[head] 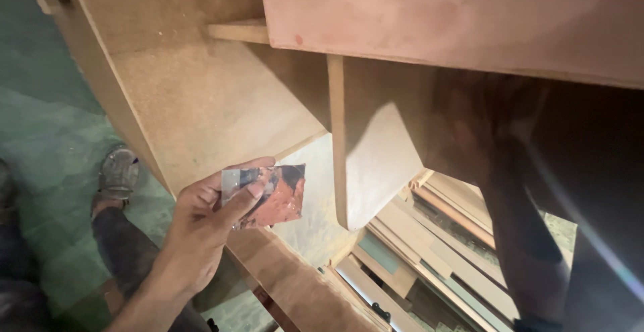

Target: The person applies pink wood filler to the joints and edges of a wooden cabinet using a small putty knife. They repeatedly scoop filler from a container and spread it into the seams of the furniture.

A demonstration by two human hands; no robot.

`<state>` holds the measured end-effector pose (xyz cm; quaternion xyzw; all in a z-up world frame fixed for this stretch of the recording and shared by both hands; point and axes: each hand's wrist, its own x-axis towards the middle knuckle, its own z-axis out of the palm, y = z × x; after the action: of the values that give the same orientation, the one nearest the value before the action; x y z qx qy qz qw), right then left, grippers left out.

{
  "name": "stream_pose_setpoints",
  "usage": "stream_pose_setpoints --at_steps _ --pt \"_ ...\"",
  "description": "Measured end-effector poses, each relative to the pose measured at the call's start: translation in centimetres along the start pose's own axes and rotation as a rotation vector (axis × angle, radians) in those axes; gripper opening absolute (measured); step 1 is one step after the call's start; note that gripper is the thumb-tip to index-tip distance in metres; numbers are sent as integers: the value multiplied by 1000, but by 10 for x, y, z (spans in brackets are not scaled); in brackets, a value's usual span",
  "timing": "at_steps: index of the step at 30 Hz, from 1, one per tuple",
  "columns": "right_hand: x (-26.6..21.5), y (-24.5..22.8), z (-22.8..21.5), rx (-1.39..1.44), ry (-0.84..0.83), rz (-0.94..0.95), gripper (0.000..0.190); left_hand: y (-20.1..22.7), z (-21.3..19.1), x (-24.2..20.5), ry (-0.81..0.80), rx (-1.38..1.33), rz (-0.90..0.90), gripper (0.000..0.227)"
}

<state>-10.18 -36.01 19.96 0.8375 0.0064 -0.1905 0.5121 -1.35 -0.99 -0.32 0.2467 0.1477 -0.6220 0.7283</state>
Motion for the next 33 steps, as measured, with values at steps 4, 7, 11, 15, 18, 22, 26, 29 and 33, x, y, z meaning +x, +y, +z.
stream_pose_setpoints --at_steps 4,7,11,15,18,22,26,29,33 --pt "-3 -13 2 10 -4 -24 57 2 -6 -3 35 47 8 33" --pt "-17 -20 0 -7 -7 -52 58 6 -4 -5 6 7 78 34" --pt "-32 -31 -2 -23 27 -145 59 14 8 -11 -2 -58 -1 37" --pt "-50 -43 -19 -82 -173 -158 56 16 20 -24 -29 4 -25 38" --pt "-59 -59 -51 690 -627 673 28 16 28 -29 -107 4 43 38" --pt "-93 -104 -125 769 100 416 40 10 43 -28 -174 7 143 37" --pt "-103 -151 -192 1031 70 359 50 6 59 -36 -146 -38 202 37" --pt "-90 -174 -207 1052 63 425 61 9 71 -42 -51 28 127 37" --pt "-83 -182 -202 1149 148 508 56 14 81 -47 -56 90 171 39"
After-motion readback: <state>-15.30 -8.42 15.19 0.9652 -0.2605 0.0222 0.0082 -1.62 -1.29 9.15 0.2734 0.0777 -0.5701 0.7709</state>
